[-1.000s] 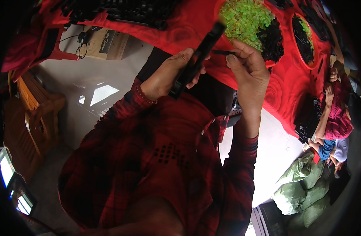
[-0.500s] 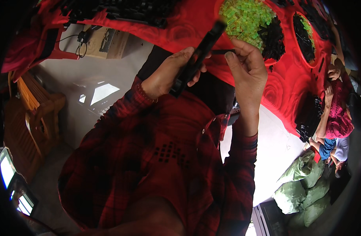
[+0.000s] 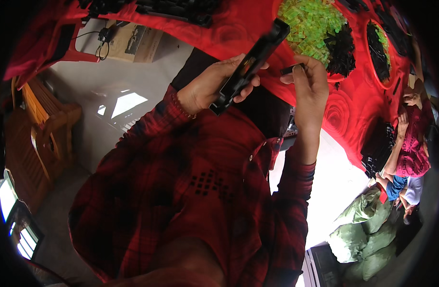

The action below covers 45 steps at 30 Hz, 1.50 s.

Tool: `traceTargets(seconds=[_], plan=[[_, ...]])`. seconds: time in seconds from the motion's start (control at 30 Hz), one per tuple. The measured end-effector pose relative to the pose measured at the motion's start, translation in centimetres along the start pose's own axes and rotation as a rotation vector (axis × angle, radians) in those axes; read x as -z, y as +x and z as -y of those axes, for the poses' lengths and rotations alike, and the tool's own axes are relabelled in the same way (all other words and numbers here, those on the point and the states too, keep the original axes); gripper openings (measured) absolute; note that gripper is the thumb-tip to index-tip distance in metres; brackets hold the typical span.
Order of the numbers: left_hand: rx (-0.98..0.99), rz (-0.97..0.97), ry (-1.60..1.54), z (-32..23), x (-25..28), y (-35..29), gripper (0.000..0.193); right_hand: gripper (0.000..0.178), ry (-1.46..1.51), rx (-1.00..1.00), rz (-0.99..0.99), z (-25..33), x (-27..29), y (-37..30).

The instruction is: The person assembles plastic components by taking small parts from dishes on the table and inserting them into black plastic frames.

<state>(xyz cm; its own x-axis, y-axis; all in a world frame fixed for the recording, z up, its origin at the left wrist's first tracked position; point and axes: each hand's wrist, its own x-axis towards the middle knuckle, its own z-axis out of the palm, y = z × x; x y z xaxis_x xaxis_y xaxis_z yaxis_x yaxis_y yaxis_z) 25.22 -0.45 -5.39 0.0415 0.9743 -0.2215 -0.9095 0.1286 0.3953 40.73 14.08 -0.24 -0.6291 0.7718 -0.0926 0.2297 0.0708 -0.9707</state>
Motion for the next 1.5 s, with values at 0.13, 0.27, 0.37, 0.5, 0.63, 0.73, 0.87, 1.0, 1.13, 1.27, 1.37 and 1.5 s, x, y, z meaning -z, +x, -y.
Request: traceTargets(seconds=[0.13,0.27,0.37,0.5,0.63,0.73,0.87,1.0,1.13,1.27,1.37,1.5], plan=[[0.006,0.005,-0.035,0.1,0.0,-0.1,0.043,0.019,0.057,-0.054,0.030,-0.7,-0.3,-0.1],[0.022,-0.065,0.047,-0.1,-0.3,0.0,0.041,0.021,0.016,-0.036,0.091,-1.6,-0.2,-0.3],[0.044,-0.051,-0.020,0.2,0.2,0.2,0.040,0.019,-0.089,0.055,0.071,-2.7,-0.3,-0.1],[0.052,-0.050,-0.087,0.5,0.7,0.4,0.040,0.010,-0.396,0.301,-0.033,-2.4,-0.7,0.1],[0.049,-0.062,-0.112,0.6,0.7,0.5,0.041,0.009,-0.583,0.443,-0.089,-3.7,-0.7,0.5],[0.055,-0.109,-0.002,0.3,0.1,0.1,0.045,0.011,-0.847,0.558,-0.193,-4.2,-0.6,0.4],[0.041,-0.114,0.017,0.3,0.2,0.1,0.045,0.011,-1.118,0.537,-0.145,-3.8,0.0,-0.1],[0.037,-0.107,0.068,0.4,0.1,0.1,0.046,0.016,-1.316,0.571,-0.125,-3.5,-0.1,-0.4],[0.043,-0.184,0.155,0.3,-0.1,0.0,0.045,0.022,-1.196,0.646,-0.165,-2.3,0.0,-0.6],[0.069,-0.282,0.182,0.4,0.0,0.1,0.044,0.021,-0.365,0.256,-0.189,-0.1,-0.9,-1.7],[0.060,-0.273,0.197,0.9,0.7,0.3,0.042,0.015,0.057,0.141,-0.142,1.4,-2.5,-1.9],[0.074,-0.276,0.164,1.3,1.3,0.5,0.038,0.011,0.054,0.085,-0.102,0.2,-4.1,-1.7]])
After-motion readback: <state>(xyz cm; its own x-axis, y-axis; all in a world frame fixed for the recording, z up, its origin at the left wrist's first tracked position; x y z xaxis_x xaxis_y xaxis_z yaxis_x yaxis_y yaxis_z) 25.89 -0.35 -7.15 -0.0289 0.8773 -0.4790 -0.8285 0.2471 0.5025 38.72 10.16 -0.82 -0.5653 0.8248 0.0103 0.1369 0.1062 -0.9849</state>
